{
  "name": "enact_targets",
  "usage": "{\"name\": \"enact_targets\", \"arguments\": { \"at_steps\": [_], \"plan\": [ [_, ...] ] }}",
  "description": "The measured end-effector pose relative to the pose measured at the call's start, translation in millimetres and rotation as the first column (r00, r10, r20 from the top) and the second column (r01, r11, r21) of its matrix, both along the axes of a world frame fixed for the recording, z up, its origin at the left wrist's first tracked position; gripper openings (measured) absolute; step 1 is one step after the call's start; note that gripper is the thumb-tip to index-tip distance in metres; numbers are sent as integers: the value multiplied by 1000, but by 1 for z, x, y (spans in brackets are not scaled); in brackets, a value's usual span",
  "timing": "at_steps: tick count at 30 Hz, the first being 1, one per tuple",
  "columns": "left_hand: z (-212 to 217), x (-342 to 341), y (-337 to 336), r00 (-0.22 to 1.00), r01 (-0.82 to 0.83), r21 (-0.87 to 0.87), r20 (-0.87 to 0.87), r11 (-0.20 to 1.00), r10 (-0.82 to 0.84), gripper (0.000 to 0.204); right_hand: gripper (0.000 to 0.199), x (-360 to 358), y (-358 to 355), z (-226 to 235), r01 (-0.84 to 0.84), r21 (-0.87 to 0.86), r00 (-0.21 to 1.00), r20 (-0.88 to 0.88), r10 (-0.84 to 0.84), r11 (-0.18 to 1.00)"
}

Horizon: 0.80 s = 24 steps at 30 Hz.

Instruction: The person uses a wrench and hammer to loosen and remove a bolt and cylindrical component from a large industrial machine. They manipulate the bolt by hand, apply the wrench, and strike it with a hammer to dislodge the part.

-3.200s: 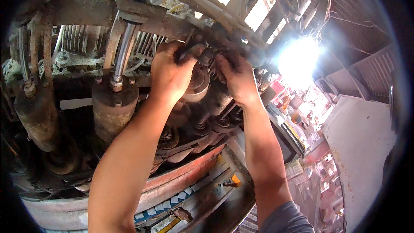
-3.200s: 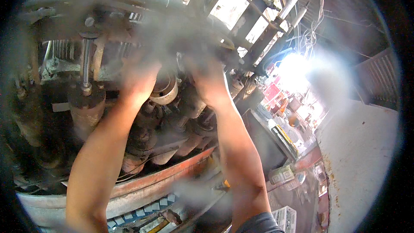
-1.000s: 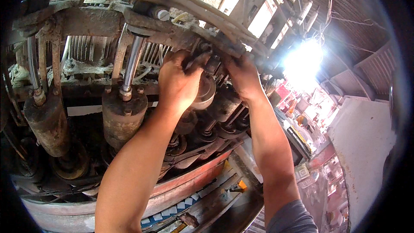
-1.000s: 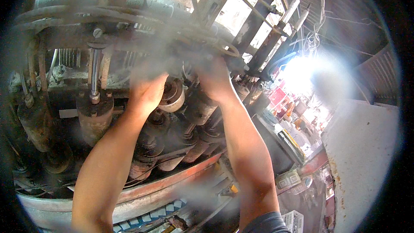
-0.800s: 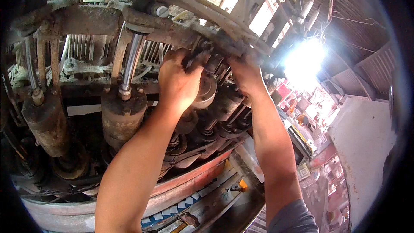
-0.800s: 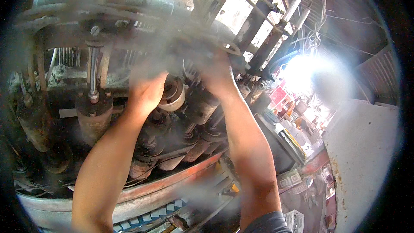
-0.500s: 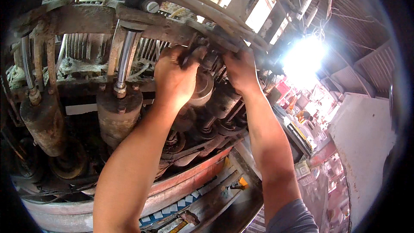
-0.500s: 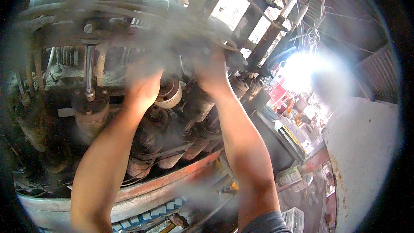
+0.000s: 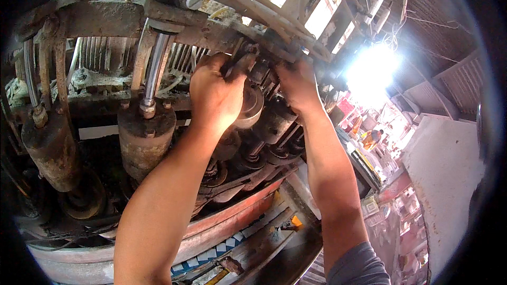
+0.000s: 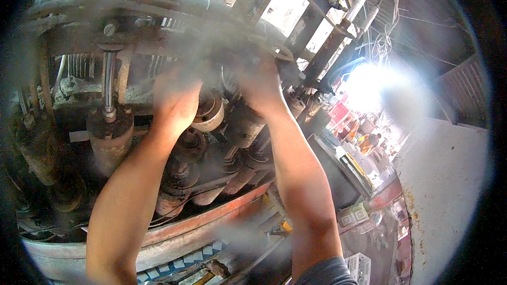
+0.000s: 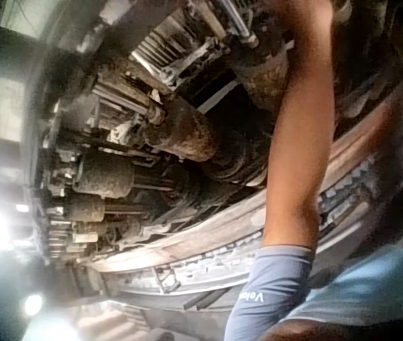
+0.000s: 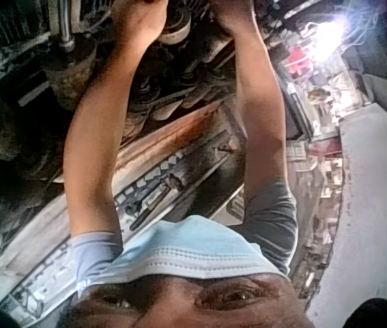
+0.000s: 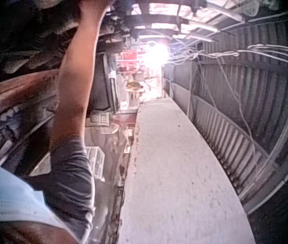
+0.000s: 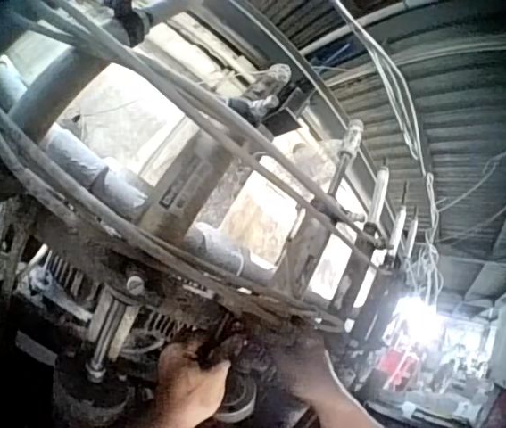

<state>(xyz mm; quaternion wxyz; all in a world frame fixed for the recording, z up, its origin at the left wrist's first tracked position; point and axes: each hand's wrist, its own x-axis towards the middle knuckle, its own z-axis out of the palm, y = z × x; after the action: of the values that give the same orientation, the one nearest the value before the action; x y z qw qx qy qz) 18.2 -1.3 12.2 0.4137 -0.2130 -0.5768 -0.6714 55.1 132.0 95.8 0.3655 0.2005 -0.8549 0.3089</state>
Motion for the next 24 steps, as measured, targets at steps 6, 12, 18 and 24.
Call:
{"name": "enact_targets", "arguments": {
  "at_steps": [6, 12, 18, 24],
  "plan": [
    [0, -8, 4, 997, -74, -1, 7, 997, 74, 37, 45, -9, 14, 7, -74, -150, 980, 172, 99, 986],
    [1, -8, 4, 997, -76, 31, 20, 997, 75, 40, 63, -23, 24, 0, -79, -264, 976, 175, 128, 961],
    [2, -7, 9, 987, 77, 166, 124, 983, -98, 44, 43, -15, 11, -8, -222, -498, 938, 125, 323, 838],
    [16, 21, -2, 961, -95, -1, 261, 996, 92, 44, 31, -31, 9, -19, -134, -150, 984, -135, 114, 980]
  ]
}}
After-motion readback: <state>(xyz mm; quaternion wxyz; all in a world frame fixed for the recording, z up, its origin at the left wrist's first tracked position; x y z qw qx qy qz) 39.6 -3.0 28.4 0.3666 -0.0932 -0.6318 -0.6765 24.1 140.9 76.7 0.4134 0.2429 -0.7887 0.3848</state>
